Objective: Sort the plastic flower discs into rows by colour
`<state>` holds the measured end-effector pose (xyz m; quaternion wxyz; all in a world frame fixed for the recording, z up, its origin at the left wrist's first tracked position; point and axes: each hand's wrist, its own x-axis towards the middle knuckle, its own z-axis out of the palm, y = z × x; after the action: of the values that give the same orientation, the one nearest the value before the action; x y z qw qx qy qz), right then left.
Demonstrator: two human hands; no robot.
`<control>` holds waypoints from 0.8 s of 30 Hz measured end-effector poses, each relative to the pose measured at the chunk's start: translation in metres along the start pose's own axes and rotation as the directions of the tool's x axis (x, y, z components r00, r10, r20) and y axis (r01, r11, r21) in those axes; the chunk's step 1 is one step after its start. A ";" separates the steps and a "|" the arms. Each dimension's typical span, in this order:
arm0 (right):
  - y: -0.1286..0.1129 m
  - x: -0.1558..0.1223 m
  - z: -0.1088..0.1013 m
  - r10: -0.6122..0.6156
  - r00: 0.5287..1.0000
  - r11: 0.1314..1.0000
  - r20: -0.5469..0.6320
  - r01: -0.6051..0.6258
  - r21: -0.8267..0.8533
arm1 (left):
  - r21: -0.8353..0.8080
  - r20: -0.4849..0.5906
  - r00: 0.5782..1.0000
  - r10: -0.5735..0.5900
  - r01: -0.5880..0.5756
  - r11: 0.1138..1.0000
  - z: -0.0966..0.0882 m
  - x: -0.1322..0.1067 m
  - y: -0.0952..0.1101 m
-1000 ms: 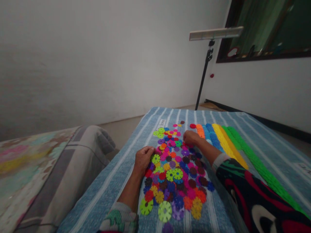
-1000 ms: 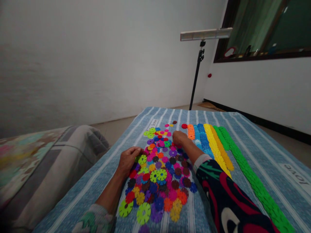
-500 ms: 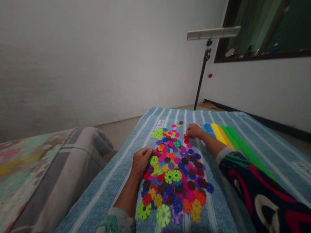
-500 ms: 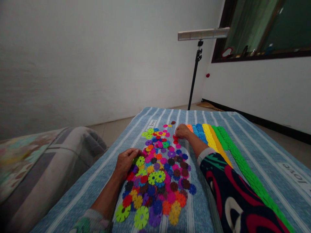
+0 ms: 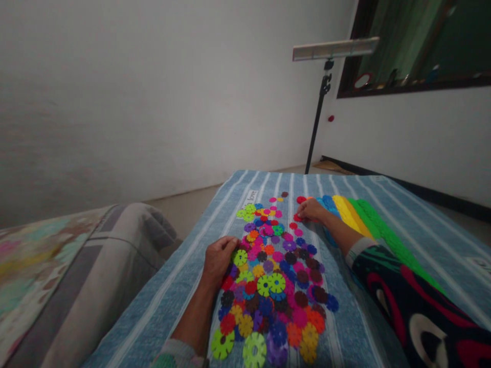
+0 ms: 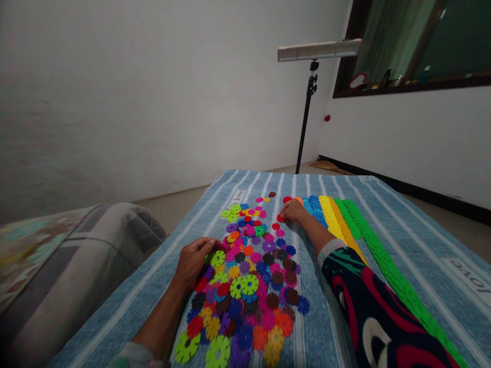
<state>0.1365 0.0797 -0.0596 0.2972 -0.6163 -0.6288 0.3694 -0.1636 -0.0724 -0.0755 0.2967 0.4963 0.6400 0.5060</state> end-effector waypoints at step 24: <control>-0.007 0.059 -0.038 -0.143 0.976 0.836 -0.162 0.031 -0.548 | 0.051 0.024 1.000 -0.009 0.008 0.999 -0.006 0.000 0.002</control>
<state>0.1606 0.1425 -0.0381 0.1880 -0.6791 -0.7025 0.0999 -0.1679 -0.0748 -0.0723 0.2939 0.5071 0.6510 0.4824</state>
